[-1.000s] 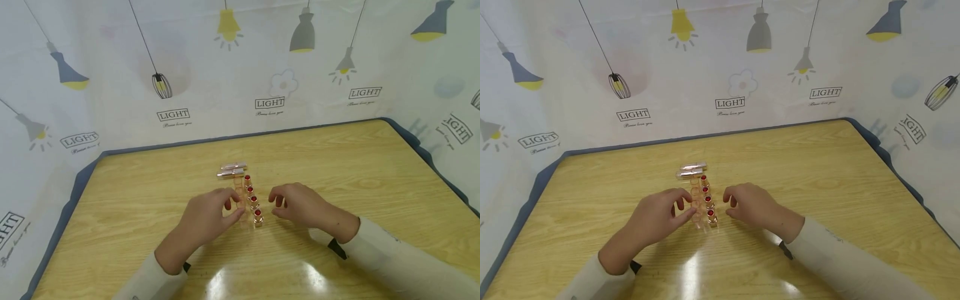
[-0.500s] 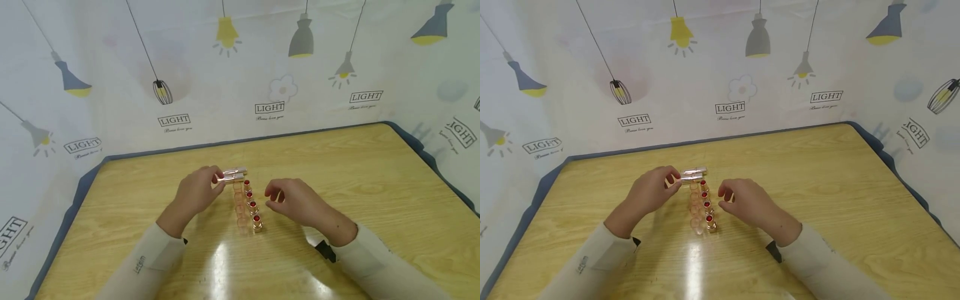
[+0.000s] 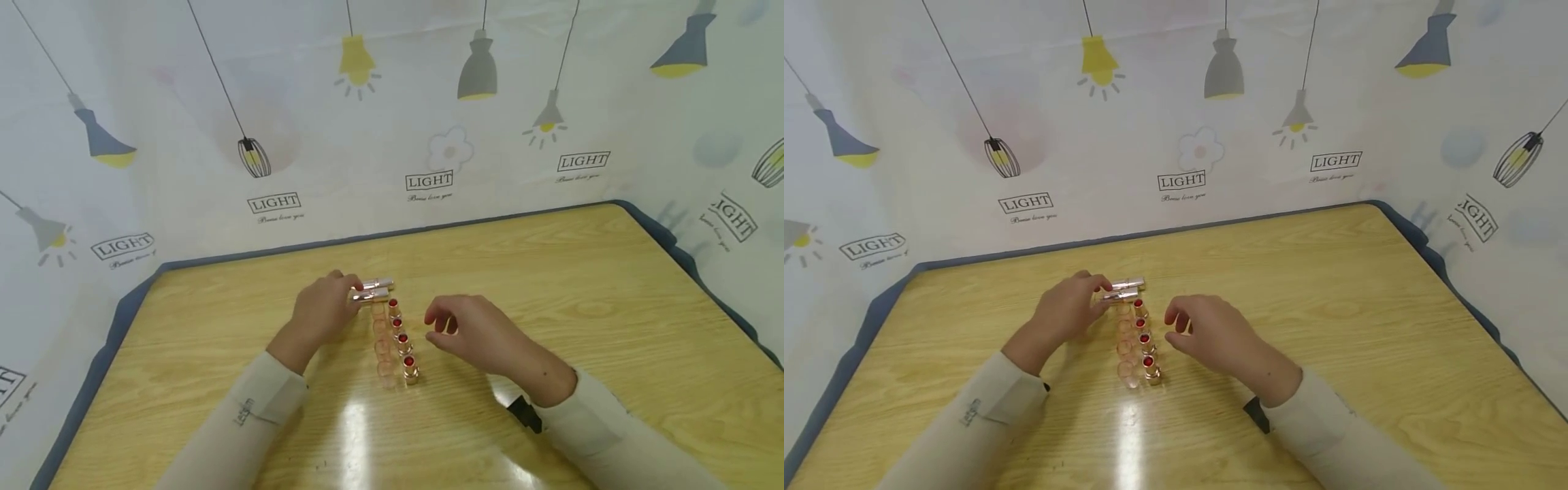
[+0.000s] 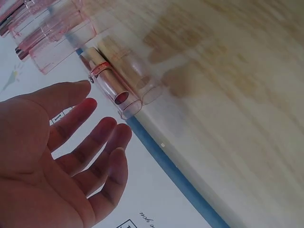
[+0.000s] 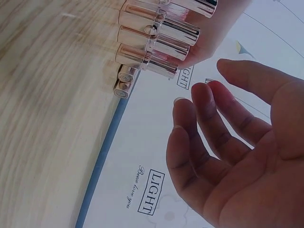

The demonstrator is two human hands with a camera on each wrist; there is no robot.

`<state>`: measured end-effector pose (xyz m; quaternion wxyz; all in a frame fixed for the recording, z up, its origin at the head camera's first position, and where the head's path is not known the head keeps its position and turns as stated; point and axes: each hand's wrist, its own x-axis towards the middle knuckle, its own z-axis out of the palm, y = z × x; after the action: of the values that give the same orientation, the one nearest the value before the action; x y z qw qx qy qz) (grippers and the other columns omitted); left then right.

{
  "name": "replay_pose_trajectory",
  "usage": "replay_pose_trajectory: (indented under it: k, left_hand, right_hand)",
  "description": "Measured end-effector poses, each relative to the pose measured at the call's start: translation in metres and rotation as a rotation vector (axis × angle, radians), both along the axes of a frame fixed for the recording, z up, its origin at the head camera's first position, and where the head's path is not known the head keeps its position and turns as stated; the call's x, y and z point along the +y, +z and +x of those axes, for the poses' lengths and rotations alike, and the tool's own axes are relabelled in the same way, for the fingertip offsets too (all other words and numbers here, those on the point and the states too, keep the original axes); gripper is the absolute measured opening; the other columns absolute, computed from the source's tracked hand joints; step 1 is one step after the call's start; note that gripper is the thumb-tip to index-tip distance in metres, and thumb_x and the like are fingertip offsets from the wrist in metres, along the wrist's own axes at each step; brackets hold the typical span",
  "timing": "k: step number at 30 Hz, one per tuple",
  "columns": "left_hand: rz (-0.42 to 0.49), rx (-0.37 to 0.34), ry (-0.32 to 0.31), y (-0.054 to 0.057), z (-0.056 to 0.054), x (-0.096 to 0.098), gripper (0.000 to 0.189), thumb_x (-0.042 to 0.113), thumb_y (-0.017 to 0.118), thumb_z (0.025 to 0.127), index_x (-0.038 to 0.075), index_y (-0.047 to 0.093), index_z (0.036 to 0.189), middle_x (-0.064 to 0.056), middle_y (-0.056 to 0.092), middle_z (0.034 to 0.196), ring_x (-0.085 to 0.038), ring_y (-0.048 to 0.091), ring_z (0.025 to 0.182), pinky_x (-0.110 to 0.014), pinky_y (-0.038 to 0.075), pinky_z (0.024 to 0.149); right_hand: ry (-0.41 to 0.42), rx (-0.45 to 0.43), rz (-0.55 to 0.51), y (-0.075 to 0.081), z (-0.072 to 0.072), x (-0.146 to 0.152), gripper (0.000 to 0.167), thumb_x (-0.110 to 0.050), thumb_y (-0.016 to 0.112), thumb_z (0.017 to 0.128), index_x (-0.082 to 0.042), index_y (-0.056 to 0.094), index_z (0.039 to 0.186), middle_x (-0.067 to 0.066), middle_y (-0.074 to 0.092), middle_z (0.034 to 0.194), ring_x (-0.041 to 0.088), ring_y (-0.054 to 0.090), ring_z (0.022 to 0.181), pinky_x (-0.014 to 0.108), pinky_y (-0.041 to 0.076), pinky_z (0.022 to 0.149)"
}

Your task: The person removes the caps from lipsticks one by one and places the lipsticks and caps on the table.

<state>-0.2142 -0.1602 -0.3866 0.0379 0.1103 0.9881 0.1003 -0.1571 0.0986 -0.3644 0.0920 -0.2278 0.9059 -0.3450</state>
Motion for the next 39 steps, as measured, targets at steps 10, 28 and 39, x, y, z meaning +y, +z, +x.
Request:
replay_pose_trajectory:
  k: [10,28,39]
  left_hand:
    - [-0.057,0.01,-0.004,-0.0042,-0.0036,0.0029,0.022,0.028,0.07,0.094,0.019,0.071,0.113,-0.006,0.067,0.103,-0.022,0.062,0.082,-0.035,0.049,0.061]
    - [-0.127,-0.025,0.001,-0.0038,-0.0059,0.008,0.029,0.036,0.069,0.094,0.015,0.072,0.115,-0.006,0.07,0.104,-0.024,0.066,0.088,-0.041,0.053,0.067]
    - [-0.122,-0.042,0.01,-0.0035,-0.005,0.008,0.024,0.029,0.068,0.093,0.015,0.074,0.111,-0.006,0.069,0.103,-0.025,0.066,0.088,-0.042,0.053,0.068]
  right_hand:
    - [0.006,0.02,0.012,-0.0001,0.0011,0.0002,0.011,-0.017,0.074,0.09,-0.013,0.068,0.098,-0.007,0.065,0.08,0.007,0.058,0.073,0.026,0.049,0.067]
    - [0.015,0.05,0.016,-0.0007,0.0023,-0.0008,0.012,-0.017,0.075,0.089,-0.013,0.068,0.098,-0.007,0.065,0.08,0.006,0.057,0.072,0.027,0.048,0.066]
    - [0.006,0.062,0.027,-0.0012,0.0016,0.0001,0.012,-0.018,0.075,0.088,-0.013,0.068,0.097,-0.006,0.065,0.08,0.007,0.058,0.073,0.027,0.049,0.067]
